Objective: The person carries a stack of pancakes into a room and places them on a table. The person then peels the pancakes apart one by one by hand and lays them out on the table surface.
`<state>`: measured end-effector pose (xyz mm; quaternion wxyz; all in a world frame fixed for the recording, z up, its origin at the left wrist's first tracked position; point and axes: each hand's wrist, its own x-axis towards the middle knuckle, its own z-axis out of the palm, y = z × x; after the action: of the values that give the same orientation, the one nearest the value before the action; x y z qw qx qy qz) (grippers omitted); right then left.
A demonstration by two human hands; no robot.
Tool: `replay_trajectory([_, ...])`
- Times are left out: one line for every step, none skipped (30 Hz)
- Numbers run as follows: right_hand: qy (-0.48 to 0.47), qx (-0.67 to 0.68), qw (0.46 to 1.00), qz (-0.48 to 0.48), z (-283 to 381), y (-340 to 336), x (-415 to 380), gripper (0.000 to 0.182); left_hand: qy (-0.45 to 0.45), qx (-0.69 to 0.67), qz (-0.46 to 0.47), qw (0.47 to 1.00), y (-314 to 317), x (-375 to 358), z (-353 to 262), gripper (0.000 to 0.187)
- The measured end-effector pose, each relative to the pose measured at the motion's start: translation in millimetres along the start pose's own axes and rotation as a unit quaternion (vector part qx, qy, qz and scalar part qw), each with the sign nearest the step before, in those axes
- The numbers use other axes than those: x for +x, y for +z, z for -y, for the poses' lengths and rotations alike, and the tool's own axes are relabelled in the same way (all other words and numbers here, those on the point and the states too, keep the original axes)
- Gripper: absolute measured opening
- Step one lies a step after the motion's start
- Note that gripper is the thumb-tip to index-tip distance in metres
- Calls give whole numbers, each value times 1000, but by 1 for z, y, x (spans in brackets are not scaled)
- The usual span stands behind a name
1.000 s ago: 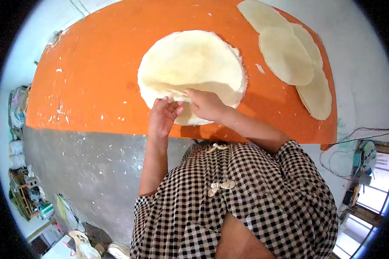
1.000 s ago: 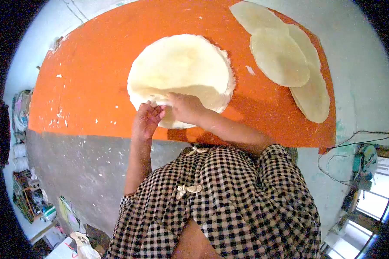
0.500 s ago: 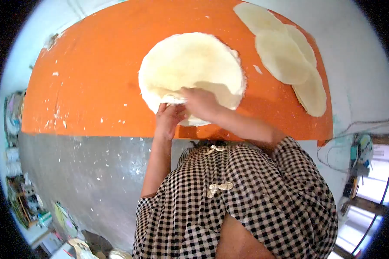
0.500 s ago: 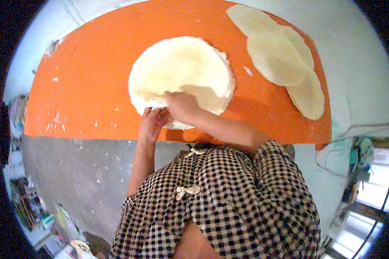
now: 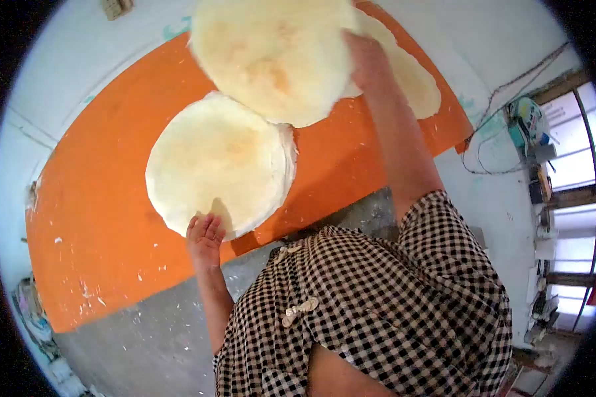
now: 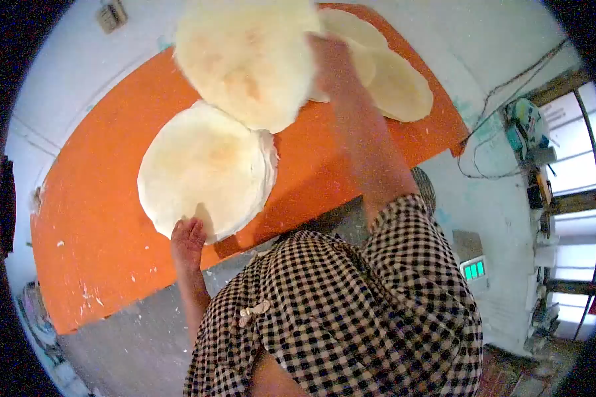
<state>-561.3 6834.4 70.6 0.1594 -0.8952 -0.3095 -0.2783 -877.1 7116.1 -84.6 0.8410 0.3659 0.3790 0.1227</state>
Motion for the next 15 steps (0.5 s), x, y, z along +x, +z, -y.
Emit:
replay_trajectory([2, -26, 999, -26, -12, -2, -17, 44, 0, -15, -25, 1000, -3, -6, 0, 34])
replay_trajectory([171, 296, 940, -3, -23, 0, -31, 45, 3, -24, -46, 999, -5, -8, -3, 32])
replay_trajectory([311, 587, 743, -87, -31, 6, -46, 46, 4, -19, -53, 998, -18, -5, -2, 30])
replay_trajectory([391, 654, 629, -155, -40, 10, -69, 47, 6, -13, -60, 998, -36, 1, 0, 29])
replay_trajectory([415, 642, 615, -193, -53, 18, -94, 49, 17, -9, -78, 997, -36, -2, -1, 24])
replay_trajectory([438, 628, 600, -230, -70, 28, -121, 51, 27, -4, -97, 995, -37, -6, -3, 19])
replay_trajectory([416, 639, 604, -232, -90, 43, -159, 52, 37, 1, -115, 993, -37, -9, -4, 15])
replay_trajectory([534, 550, 579, -278, -94, 49, -178, 38, 48, 23, -133, 990, -46, -11, -5, 13])
replay_trajectory([527, 560, 569, -291, -113, 69, -219, 35, 65, 29, -151, 986, -43, -14, -5, 11])
replay_trajectory([520, 571, 559, -304, -115, 74, -241, 33, 82, 36, -168, 982, -40, -18, -5, 10])
replay_trajectory([569, 502, 591, -274, -122, 77, -257, 39, 98, 43, -186, 977, -38, -21, -5, 9])
replay_trajectory([616, 431, 615, -237, -112, 69, -258, 45, 111, 48, -188, 975, -45, -26, -5, 9])
replay_trajectory([628, 339, 674, -191, -104, 62, -252, 48, 124, 52, -190, 973, -52, -30, -5, 9])
replay_trajectory([636, 239, 719, -144, -96, 55, -247, 52, 141, 86, -205, 965, -51, -34, -7, 11])
replay_trajectory([600, 116, 787, -87, -88, 49, -237, 51, 148, 99, -203, 963, -58, -29, -6, 11])
